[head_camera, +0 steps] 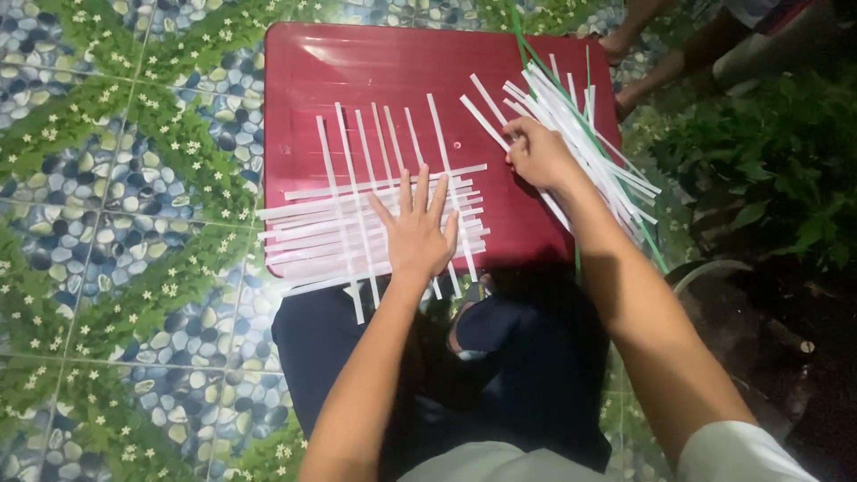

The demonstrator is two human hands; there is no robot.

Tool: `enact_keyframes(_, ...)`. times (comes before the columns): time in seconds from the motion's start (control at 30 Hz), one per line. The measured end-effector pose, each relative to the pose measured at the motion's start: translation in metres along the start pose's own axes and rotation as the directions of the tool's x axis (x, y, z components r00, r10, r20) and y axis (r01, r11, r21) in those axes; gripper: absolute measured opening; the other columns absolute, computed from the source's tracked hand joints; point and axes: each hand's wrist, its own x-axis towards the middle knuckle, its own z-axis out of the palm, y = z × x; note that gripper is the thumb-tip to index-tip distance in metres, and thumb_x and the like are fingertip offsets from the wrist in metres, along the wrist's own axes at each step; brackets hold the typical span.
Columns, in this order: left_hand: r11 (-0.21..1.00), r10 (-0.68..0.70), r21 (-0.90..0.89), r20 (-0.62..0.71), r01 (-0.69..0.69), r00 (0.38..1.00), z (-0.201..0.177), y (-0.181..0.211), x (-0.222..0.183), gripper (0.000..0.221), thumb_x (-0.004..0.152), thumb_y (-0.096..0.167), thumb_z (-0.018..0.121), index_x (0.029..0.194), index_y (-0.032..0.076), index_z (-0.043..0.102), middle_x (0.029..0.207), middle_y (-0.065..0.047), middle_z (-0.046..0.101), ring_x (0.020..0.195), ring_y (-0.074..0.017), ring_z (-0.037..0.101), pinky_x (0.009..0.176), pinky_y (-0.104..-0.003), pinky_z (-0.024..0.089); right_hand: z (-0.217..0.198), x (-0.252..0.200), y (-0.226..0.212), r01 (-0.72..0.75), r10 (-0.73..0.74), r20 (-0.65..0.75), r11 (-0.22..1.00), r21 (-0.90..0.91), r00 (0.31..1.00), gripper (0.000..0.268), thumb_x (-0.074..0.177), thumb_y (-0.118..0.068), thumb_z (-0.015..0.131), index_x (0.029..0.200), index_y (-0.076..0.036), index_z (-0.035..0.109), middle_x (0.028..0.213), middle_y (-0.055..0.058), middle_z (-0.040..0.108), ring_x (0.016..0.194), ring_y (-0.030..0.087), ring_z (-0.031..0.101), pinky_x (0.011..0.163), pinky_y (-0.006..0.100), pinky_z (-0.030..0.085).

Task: The person is weaving white plastic strips together to create a flat mat or sheet on a red plastic tray.

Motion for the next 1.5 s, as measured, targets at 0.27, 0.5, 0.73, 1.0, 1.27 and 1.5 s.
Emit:
enact_keyframes(0.27,1.0,0.009,0.001,0.015,-0.009,1.0,0.001,-0.002,-0.006,0.053,0.087,0.045,0.022,0.139,0.032,0.02,0.149,0.003,0.008,0.137,-0.021,0.002,0.101,-0.066,-0.002,0.0,-0.01,0.0,0.013,-0.01,0.093,0.999,-0.032,0.996,0.026,0.079,-0.005,0.048,0.098,-0.01,0.066,0.082,0.014,0.066,0.081,0.033,0.061,0.075,0.043,0.047)
enact_keyframes(0.5,1.0,0.029,0.012,0.041,-0.029,0.999,-0.004,-0.003,-0.018,0.053,0.088,0.045,0.019,0.139,0.033,0.017,0.149,0.004,0.005,0.137,-0.02,0.0,0.102,-0.066,-0.001,0.016,-0.01,0.01,-0.008,0.004,0.141,1.0,0.026,0.99,0.019,0.076,-0.016,0.059,0.093,-0.015,0.066,0.083,0.01,0.066,0.079,0.027,0.062,0.072,0.039,0.048)
enact_keyframes(0.73,0.997,0.062,0.048,0.056,-0.064,0.997,-0.003,-0.007,-0.025,0.053,0.088,0.046,0.018,0.139,0.032,0.018,0.149,0.004,0.005,0.137,-0.0204,0.0,0.101,-0.067,-0.002,0.032,-0.01,0.027,-0.021,0.011,0.119,0.996,0.086,0.993,0.019,0.077,-0.013,0.058,0.093,-0.02,0.067,0.082,0.004,0.066,0.07,0.019,0.061,0.066,0.032,0.048)
enact_keyframes(1.0,0.996,0.064,0.065,0.051,-0.067,0.997,0.002,-0.008,-0.023,0.057,0.088,0.047,0.017,0.141,0.026,0.013,0.149,0.002,0.004,0.137,-0.02,0.0,0.101,-0.067,-0.002,0.032,-0.01,0.027,-0.021,-0.006,0.129,0.978,0.207,0.992,0.02,0.078,-0.003,0.056,0.09,-0.014,0.066,0.077,0.005,0.063,0.06,0.014,0.061,0.06,0.028,0.047)
enact_keyframes(1.27,0.994,0.062,0.09,0.044,-0.066,0.997,0.004,-0.008,-0.023,0.058,0.088,0.048,0.016,0.141,0.025,0.012,0.149,0.001,0.005,0.137,-0.0204,-0.001,0.1,-0.068,-0.003,0.035,0.0,0.035,-0.028,-0.018,0.165,0.961,0.274,0.986,0.019,0.078,0.0,0.054,0.09,-0.009,0.065,0.076,0.006,0.06,0.059,0.013,0.059,0.056,0.025,0.047)
enact_keyframes(1.5,0.995,0.06,0.076,0.052,-0.064,0.997,-0.001,-0.007,-0.023,0.058,0.088,0.047,0.017,0.141,0.024,0.013,0.149,0.001,0.005,0.137,-0.0203,0.0,0.1,-0.067,-0.004,0.038,0.011,0.036,-0.008,-0.054,0.205,0.956,0.292,0.977,0.019,0.078,0.0,0.053,0.091,-0.008,0.065,0.076,0.009,0.059,0.058,0.012,0.059,0.053,0.023,0.047)
